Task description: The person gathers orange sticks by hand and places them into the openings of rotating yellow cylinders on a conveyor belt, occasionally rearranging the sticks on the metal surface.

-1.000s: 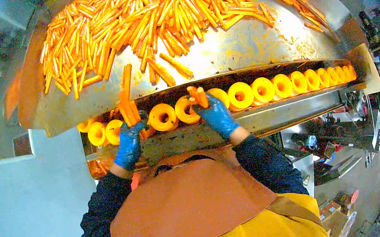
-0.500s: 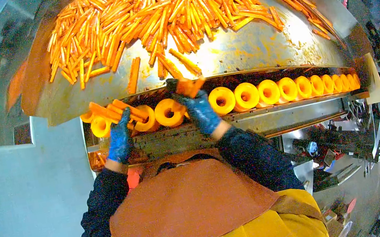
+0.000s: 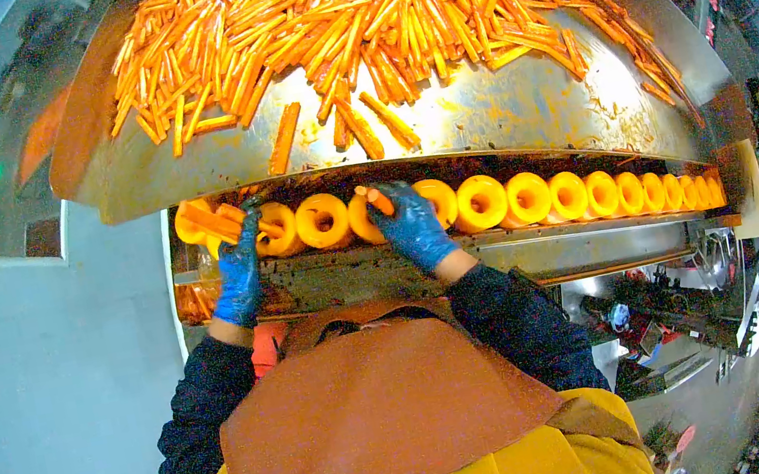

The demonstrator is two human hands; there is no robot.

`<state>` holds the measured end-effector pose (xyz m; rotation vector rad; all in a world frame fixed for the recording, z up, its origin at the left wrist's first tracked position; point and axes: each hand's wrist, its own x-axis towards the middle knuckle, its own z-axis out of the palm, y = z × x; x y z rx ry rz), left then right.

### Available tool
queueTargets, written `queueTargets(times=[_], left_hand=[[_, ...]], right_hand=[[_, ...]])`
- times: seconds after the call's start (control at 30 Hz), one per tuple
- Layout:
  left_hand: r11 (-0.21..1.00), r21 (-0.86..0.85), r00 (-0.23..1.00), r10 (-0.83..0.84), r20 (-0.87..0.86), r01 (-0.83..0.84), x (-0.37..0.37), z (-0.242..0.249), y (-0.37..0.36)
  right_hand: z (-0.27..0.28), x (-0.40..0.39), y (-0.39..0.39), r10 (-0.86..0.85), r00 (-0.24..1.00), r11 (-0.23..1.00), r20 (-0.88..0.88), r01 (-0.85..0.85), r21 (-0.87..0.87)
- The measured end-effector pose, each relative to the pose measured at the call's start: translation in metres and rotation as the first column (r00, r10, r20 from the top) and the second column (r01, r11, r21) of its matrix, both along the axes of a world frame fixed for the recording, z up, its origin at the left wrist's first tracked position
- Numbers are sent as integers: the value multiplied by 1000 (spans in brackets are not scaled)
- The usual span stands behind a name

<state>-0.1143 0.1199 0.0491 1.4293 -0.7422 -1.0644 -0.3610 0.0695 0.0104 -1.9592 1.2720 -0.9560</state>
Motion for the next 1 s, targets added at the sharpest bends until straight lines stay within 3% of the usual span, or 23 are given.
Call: queueTargets(times=[0.1,0.17,0.23,0.3,0.33,0.37,0.43,0.57,0.63,0.67,0.77,0.83,0.87,0.9,0.93,1.0], left_hand=[[995,-98,997,34,67,-28,12,-8,-3],[993,116,993,-1,121,-13,18,-16,-3],[996,86,987,-45,153,33,16,-27,-1],[928,226,886,-355,298,296,18,-40,1],[940,-35,861,-297,412,340,12,-49,7],[940,-31,862,-297,410,339,14,-55,9],[924,306,959,-268,89,230,12,-41,5],[919,310,926,-316,208,244,24,-36,10],[947,164,955,-290,60,278,27,-21,15],[959,144,962,-259,89,244,29,-18,20],[965,162,975,-218,50,207,41,-12,27],[962,203,978,-198,64,182,43,-9,29],[964,201,981,-188,53,174,44,-10,30],[966,199,984,-176,41,164,45,-11,31],[967,196,984,-171,44,159,46,-14,31],[967,223,990,-133,41,121,47,-20,33]], right_hand=[[5,-18,-2,-51,994,998,95,48,36],[2,-26,-3,-48,997,996,67,43,77],[12,-31,0,18,998,987,64,-28,161],[23,-30,1,-10,995,982,100,-9,188],[25,-29,2,-40,990,975,137,8,223],[17,-32,2,-39,990,974,136,7,227],[-6,-37,-1,-128,990,963,54,111,246],[0,-48,-6,-248,943,912,223,150,383],[11,-50,-6,-347,878,871,329,173,459],[21,-53,-4,-429,836,829,341,215,516],[25,-47,-7,-317,778,810,542,-75,581],[47,-15,-1,-315,794,800,520,-73,596],[29,-7,-4,-265,794,763,548,-174,622],[38,9,-5,-165,766,796,622,-269,543],[39,27,-7,-215,753,742,622,-288,605],[10,57,-15,-56,762,740,645,-402,540]])
